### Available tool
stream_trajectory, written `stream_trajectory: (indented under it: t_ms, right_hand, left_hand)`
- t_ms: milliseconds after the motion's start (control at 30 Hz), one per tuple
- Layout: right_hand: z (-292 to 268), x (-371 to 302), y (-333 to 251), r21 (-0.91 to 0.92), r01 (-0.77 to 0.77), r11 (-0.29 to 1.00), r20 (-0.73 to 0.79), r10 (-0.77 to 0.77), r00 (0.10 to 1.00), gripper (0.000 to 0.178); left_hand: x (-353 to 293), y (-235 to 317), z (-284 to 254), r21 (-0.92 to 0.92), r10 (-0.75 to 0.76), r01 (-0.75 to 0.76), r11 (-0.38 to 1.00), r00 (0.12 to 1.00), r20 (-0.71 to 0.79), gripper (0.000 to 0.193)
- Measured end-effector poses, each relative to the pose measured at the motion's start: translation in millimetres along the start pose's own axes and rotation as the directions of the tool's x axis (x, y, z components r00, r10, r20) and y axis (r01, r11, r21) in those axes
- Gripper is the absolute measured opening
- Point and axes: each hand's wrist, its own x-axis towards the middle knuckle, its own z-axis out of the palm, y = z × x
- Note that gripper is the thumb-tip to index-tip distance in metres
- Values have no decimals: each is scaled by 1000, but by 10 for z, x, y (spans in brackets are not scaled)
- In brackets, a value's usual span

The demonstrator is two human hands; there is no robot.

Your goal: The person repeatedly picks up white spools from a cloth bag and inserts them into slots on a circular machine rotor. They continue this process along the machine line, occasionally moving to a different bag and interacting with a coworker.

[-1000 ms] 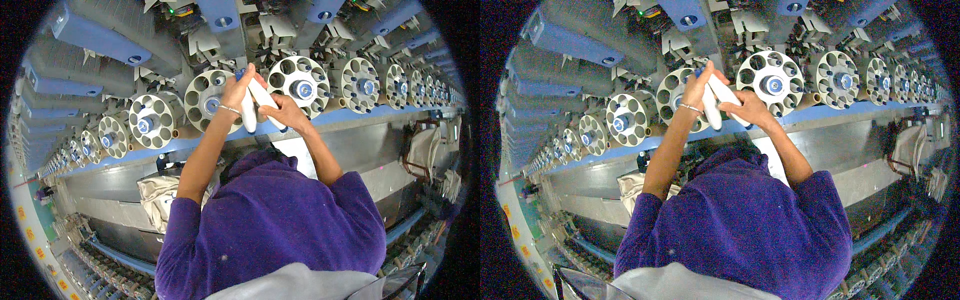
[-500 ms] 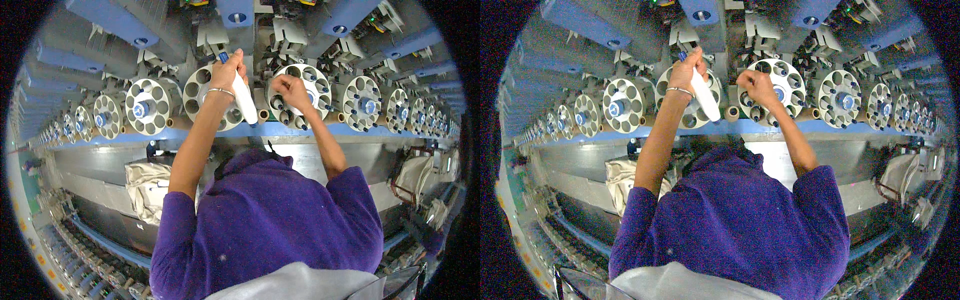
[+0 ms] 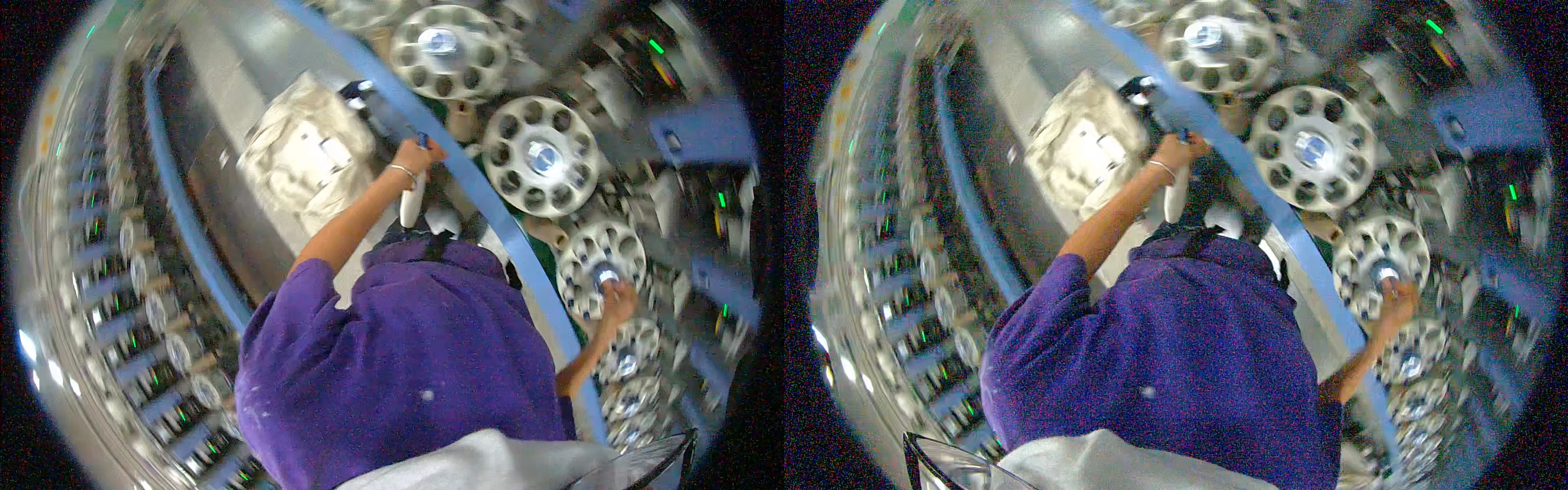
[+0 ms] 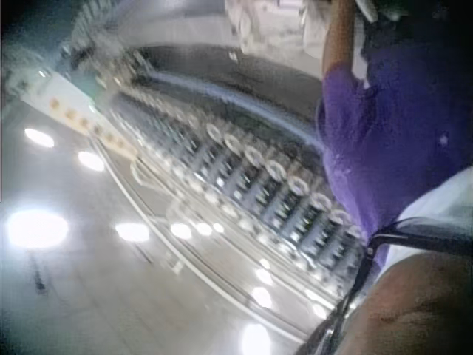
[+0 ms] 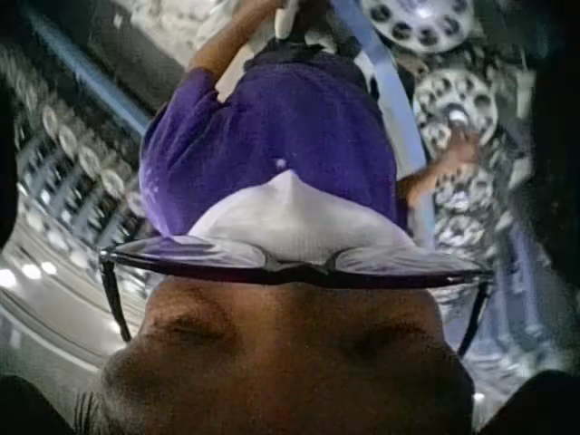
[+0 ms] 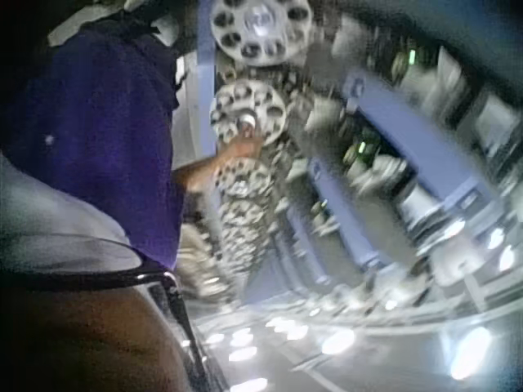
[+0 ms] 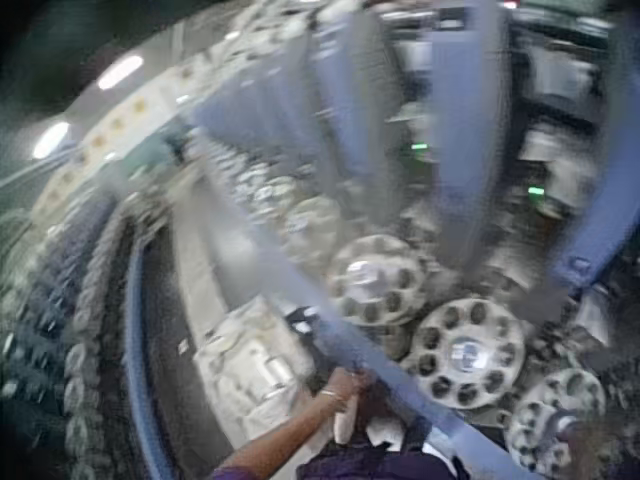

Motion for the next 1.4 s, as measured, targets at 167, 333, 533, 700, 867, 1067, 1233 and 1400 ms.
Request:
stream_trajectory:
  t_ms: [167, 333, 533, 700, 867, 1067, 1233, 1400]
  right_hand:
    - [-569, 588, -505, -387, -42, 921, -459, -153, 875, 25]
    - [957, 449, -2559, 50, 335, 941, -80, -331, 940, 21]
    - [3428, -1078, -4895, 595, 8, 803, 690, -517, 507, 35]
    - [4732, -1674, -5589, 336, 208, 918, 858, -390, 333, 74]
    - [5045, -1860, -5546, 195, 456, 868, 852, -380, 359, 61]
    - [5080, -1721, -5667, 121, 636, 762, 925, -319, 206, 36]
    - [4596, -1398, -5625, 586, 568, 578, 674, -737, 53, 38]
    - [4019, -1136, -5431, 472, -293, 832, 854, -349, 385, 36]
  left_hand:
    - [-576, -840, -1009, 526, -31, 196, 827, 951, -306, 29]
    - [-366, -1751, -2457, 522, -117, 446, 727, 829, -546, 32]
    - [831, -2605, -3044, 337, -368, 602, 724, 750, -550, 60]
    - [1095, -2784, -2888, 21, -474, 534, 845, 768, -431, 62]
    - [886, -2530, -3375, 47, -202, 239, 970, 896, -396, 50]
    - [1182, -2182, -3421, 754, 267, -367, 545, 928, 259, 21]
    - [1434, -2250, -3349, 823, 86, -567, -34, 819, 568, 16]
    - [1512, -2309, -3544, 899, 216, -429, 87, 889, 403, 11]
